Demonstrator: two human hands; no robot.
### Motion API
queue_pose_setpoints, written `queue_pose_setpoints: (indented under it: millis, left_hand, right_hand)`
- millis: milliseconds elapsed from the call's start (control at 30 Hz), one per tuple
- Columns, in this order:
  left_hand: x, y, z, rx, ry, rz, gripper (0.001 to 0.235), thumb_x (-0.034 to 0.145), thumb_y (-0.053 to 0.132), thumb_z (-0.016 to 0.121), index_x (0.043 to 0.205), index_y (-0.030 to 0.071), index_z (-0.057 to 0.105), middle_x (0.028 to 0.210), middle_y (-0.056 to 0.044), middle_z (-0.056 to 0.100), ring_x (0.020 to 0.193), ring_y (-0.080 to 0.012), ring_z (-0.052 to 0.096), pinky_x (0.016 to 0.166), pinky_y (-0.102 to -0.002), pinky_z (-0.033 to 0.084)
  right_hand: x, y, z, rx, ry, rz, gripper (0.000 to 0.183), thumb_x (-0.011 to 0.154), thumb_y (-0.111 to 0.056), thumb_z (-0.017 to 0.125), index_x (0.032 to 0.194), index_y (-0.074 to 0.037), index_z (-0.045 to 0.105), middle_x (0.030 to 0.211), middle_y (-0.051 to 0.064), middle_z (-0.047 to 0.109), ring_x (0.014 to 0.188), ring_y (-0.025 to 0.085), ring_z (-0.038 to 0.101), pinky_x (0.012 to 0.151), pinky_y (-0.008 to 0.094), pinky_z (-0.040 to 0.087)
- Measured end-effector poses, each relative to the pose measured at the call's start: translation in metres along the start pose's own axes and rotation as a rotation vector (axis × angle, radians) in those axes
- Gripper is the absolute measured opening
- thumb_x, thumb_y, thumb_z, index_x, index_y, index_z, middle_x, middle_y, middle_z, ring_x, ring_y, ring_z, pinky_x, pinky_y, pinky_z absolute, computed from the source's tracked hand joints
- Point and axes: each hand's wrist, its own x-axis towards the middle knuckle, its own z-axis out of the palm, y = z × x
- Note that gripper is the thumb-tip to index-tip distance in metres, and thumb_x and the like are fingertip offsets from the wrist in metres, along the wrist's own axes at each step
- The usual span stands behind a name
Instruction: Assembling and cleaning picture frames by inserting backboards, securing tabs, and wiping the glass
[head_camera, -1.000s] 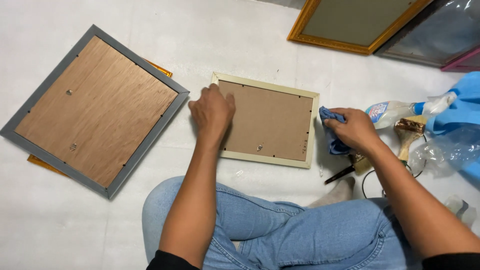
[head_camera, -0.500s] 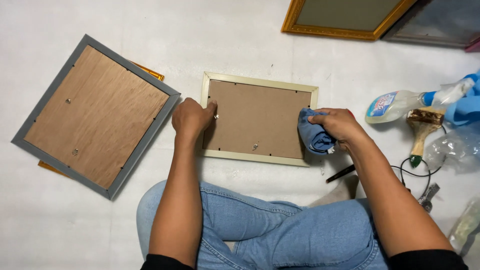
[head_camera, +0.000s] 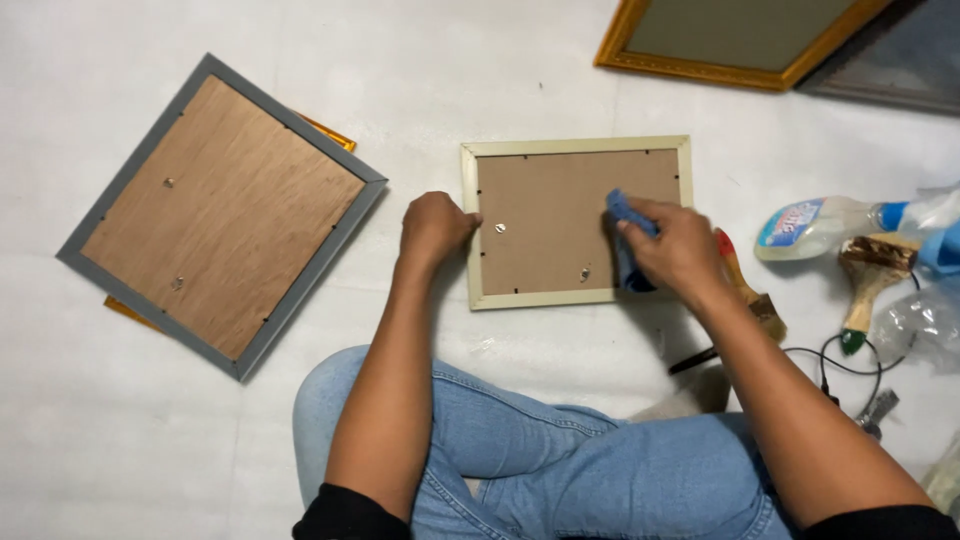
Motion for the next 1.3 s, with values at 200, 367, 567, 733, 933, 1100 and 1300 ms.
queue_pose_setpoints:
  millis: [200,367,567,733,933,1100,1300]
  left_hand:
    - [0.007,-0.008,0.005,-0.015,-0.014,0.001,0.037,0.084,0.028,0.080,0.096,-0.007,0.075,0.093,-0.029,0.073,0.102,-0.0501,0.070,0.083,-0.058,0.058]
    - [-0.001,-0.004,0.000,-0.092,-0.006,-0.016,0.043,0.086,0.022,0.078,0.111,-0.011,0.070,0.100,-0.031,0.071,0.106,-0.0502,0.069,0.085,-0.061,0.058]
    - [0.001,-0.002,-0.001,-0.097,-0.036,-0.007,0.045,0.088,0.023,0.076,0.114,-0.013,0.068,0.106,-0.032,0.070,0.110,-0.0513,0.067,0.088,-0.062,0.057]
    - [-0.008,0.002,-0.004,-0.109,-0.053,-0.026,0.042,0.089,0.019,0.073,0.117,-0.012,0.066,0.110,-0.030,0.070,0.114,-0.0501,0.066,0.093,-0.061,0.056]
    - [0.004,-0.003,0.009,-0.125,-0.033,-0.007,0.040,0.089,0.019,0.072,0.115,-0.011,0.069,0.107,-0.030,0.071,0.111,-0.0491,0.068,0.091,-0.061,0.057]
    - [0.001,-0.006,0.008,-0.147,-0.041,-0.008,0.037,0.089,0.015,0.070,0.115,-0.011,0.068,0.107,-0.031,0.071,0.111,-0.0500,0.067,0.091,-0.061,0.056]
    - [-0.013,0.000,0.001,-0.152,-0.072,-0.002,0.041,0.086,0.011,0.073,0.118,-0.014,0.065,0.109,-0.033,0.070,0.112,-0.0505,0.066,0.092,-0.062,0.055]
  right_hand:
    - [0.037,-0.082,0.061,-0.389,0.008,-0.589,0.033,0.089,-0.027,0.072,0.122,-0.025,0.077,0.109,0.013,0.072,0.105,0.037,0.064,0.081,0.044,0.059]
    - [0.080,-0.108,0.106,-0.543,0.090,-0.725,0.026,0.090,-0.024,0.065,0.112,-0.022,0.079,0.101,0.011,0.068,0.100,0.033,0.060,0.069,0.039,0.060]
    - [0.061,-0.110,0.091,-0.687,-0.190,-0.790,0.022,0.086,-0.028,0.066,0.103,-0.022,0.080,0.098,0.010,0.065,0.095,0.030,0.059,0.066,0.038,0.061]
    - [0.047,-0.111,0.086,-0.708,-0.172,-0.662,0.028,0.083,-0.031,0.063,0.103,-0.022,0.080,0.105,0.009,0.063,0.100,0.030,0.058,0.068,0.041,0.062]
    - [-0.027,-0.085,0.102,-0.729,-0.134,-0.841,0.030,0.094,-0.029,0.054,0.117,-0.020,0.072,0.102,0.008,0.058,0.101,0.028,0.057,0.065,0.033,0.059]
    - [-0.050,-0.080,0.100,-0.631,-0.217,-0.779,0.031,0.090,-0.028,0.062,0.117,-0.023,0.074,0.099,0.009,0.058,0.095,0.029,0.056,0.063,0.037,0.058]
    - [-0.045,-0.063,0.078,-0.681,-0.233,-0.645,0.031,0.089,-0.027,0.061,0.116,-0.033,0.076,0.104,0.008,0.060,0.098,0.030,0.056,0.070,0.037,0.059]
